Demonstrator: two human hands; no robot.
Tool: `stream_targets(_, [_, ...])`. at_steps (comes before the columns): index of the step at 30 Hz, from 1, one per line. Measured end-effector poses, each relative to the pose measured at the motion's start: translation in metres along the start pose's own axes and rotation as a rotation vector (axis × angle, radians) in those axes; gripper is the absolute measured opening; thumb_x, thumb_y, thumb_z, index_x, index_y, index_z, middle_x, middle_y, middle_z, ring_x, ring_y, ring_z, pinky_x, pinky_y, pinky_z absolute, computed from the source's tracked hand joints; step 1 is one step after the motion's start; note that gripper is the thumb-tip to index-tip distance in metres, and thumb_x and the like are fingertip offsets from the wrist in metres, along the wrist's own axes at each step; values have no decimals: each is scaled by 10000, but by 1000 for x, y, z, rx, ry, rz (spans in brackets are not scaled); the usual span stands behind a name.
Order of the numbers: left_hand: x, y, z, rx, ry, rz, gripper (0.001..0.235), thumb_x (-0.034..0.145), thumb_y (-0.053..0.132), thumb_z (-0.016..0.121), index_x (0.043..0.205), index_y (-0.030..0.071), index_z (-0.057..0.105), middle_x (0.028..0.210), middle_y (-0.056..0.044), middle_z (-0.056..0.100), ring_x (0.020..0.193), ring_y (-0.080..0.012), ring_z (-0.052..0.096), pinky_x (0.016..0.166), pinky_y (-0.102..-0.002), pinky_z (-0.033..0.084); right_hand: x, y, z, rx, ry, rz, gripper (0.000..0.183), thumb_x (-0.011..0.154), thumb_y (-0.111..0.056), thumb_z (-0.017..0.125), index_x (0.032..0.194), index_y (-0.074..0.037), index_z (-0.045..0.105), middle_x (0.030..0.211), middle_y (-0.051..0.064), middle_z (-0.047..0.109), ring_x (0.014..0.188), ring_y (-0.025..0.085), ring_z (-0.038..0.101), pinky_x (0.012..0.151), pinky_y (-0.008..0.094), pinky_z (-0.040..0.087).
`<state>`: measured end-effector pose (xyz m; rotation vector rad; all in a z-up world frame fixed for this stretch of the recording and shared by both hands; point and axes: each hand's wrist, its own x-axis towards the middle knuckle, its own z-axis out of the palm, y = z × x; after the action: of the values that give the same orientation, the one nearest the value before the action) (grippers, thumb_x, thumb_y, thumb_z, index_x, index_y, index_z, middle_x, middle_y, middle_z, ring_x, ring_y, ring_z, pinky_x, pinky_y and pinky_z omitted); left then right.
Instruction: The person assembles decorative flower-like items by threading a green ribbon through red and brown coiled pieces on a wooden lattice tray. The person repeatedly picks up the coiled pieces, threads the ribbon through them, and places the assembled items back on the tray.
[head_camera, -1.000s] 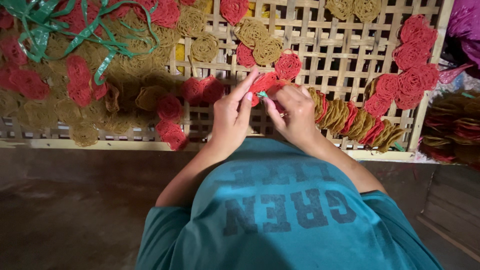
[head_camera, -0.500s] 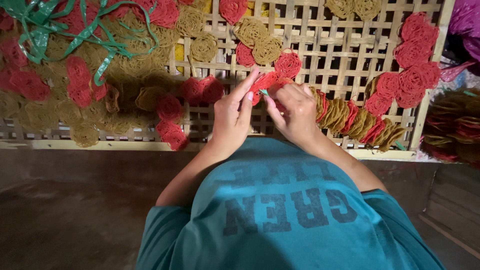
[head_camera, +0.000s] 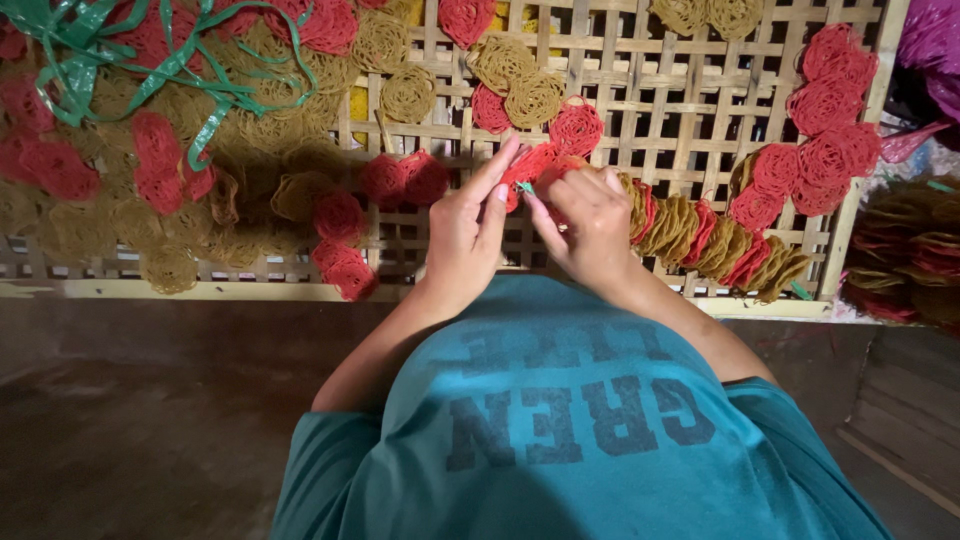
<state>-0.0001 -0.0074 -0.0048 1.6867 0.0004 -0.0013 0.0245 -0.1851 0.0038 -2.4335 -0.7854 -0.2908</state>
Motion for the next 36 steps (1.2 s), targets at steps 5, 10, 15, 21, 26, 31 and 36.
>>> stream_targets(5, [-5, 3, 1, -49, -34, 139, 466, 1058, -21, 501, 1515, 71, 511, 1415, -181, 667, 1242, -221, 698, 1045, -300, 551, -1, 0, 1, 3, 1, 7, 176, 922, -95, 790, 900, -19, 633, 881, 113, 636, 798, 277, 617, 727, 402, 405])
stream_targets(10, [-4, -1, -3, 8, -77, 204, 528, 950, -102, 510, 1453, 50, 566, 1387, -181, 663, 1254, -278, 694, 1066, -315, 553, -4, 5, 2, 109, -14, 58, 135, 921, -74, 785, 958, -15, 670, 887, 118, 651, 805, 292, 631, 748, 400, 416])
stream_targets(15, [-1, -8, 5, -151, -20, 42, 338, 968, -87, 638, 1273, 50, 688, 1171, -121, 767, 1041, -165, 765, 914, -263, 603, -9, 14, 2, 218, 26, 40, 123, 924, -39, 763, 1018, -8, 690, 961, 138, 691, 829, 287, 648, 763, 375, 438])
stream_targets(21, [3, -11, 2, -56, 5, 82, 203, 943, -41, 706, 1117, 52, 753, 1029, -95, 785, 904, -143, 773, 805, -254, 591, -21, 25, 8, 330, 10, 117, 72, 908, -5, 749, 963, -5, 703, 917, 124, 688, 804, 271, 612, 760, 366, 438])
stream_targets(26, [8, -7, -1, -27, 6, 105, 153, 940, -29, 708, 1064, 57, 738, 1010, -81, 782, 905, -151, 780, 800, -268, 605, -24, 29, 8, 459, -48, 132, 126, 930, -34, 712, 1037, 21, 676, 1041, 151, 664, 943, 285, 655, 871, 343, 504])
stream_targets(31, [5, -1, 0, 54, 89, 174, 114, 935, -15, 718, 1024, 57, 722, 984, -86, 758, 876, -171, 762, 774, -278, 597, -14, 23, -8, 522, -13, 287, 229, 1003, -119, 621, 1196, -6, 669, 1181, 139, 631, 1080, 282, 625, 978, 357, 500])
stream_targets(36, [1, -6, 7, 59, 109, 326, 135, 983, -1, 717, 1066, 17, 612, 1008, -106, 733, 916, -199, 760, 810, -281, 624, -4, 11, -16, 302, -41, 68, 302, 950, -138, 729, 1234, -42, 694, 1185, 150, 604, 1134, 330, 573, 997, 431, 462])
